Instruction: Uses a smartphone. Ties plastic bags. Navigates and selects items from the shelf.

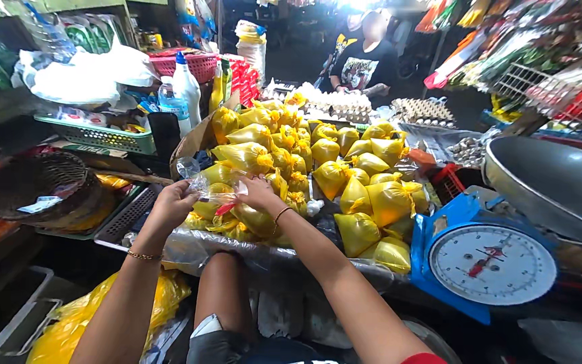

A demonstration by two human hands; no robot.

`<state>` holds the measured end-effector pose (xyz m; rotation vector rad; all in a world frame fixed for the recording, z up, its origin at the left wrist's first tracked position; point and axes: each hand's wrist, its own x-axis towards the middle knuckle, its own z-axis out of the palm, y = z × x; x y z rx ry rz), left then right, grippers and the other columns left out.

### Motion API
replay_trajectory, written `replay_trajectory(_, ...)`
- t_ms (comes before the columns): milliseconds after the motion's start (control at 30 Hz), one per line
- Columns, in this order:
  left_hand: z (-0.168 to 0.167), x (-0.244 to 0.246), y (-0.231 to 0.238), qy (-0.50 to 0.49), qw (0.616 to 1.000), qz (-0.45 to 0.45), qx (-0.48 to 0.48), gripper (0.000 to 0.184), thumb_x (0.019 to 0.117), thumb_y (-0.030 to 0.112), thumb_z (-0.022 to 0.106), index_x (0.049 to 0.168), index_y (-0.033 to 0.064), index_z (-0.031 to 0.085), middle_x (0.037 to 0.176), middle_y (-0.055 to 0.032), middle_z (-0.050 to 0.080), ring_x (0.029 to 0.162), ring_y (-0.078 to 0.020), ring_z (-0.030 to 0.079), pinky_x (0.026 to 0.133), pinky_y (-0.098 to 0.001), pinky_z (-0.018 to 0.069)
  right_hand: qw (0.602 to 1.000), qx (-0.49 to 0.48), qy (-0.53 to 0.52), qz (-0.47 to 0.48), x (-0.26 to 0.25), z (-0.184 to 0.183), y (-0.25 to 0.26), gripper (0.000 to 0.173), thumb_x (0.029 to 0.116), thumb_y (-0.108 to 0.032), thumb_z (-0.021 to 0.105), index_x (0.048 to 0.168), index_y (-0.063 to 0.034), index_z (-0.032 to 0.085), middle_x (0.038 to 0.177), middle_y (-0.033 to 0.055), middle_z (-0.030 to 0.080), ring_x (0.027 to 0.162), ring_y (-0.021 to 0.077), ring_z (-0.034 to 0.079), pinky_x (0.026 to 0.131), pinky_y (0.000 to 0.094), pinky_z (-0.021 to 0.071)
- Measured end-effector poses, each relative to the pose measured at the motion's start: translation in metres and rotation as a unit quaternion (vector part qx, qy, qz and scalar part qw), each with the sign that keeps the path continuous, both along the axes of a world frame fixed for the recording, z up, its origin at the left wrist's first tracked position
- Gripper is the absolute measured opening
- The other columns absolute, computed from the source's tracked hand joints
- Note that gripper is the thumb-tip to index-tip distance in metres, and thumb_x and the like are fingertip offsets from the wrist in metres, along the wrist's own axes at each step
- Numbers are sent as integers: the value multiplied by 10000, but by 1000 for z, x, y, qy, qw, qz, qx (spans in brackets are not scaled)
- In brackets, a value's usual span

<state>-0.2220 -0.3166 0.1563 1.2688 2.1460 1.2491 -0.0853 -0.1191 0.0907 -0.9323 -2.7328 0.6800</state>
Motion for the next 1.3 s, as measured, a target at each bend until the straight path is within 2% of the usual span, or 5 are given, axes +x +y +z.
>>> replay_trajectory(200,-1,7,5,-11,999,-40,4,245,1023,67,571,1246,-27,610,992,-173,690,822,-219,647,786,-451,539,992,32,110,59,14,41,-27,598,925,-218,667,1503,-158,524,1551,152,465,1390,385,453,1078,604,405)
replay_trajectory(400,1,18,10,-44,994,-84,61,248,1002,39,596,1244,-10,612,919,-45,714,722,-30,613,684,-233,516,950,-101,199,218,19,28,-41,489,946,-76,647,1414,12,536,1131,222,682,831,307,663,733,474,554)
replay_trajectory(767,3,13,-6,-13,997,-64,42,284,1015,51,595,1293,1,619,956,-88,727,779,-107,664,734,-308,548,951,-11,263,164,36,28,-37,144,1010,-116,628,1035,-9,721,987,160,692,856,255,671,791,428,568)
replay_trajectory(933,6,13,-22,8,999,-18,34,433,1037,86,581,1465,63,521,913,-153,716,722,-198,666,727,-399,560,962,98,206,153,20,5,-16,132,986,-89,617,1040,-27,720,1034,190,673,1009,356,660,886,531,547)
replay_trajectory(1300,34,11,-108,-34,967,65,244,393,1017,152,577,1410,142,576,940,68,694,654,19,609,613,-143,536,990,68,124,28,20,4,-5,318,925,-32,661,1235,-102,645,1094,231,676,1054,430,661,877,605,546)
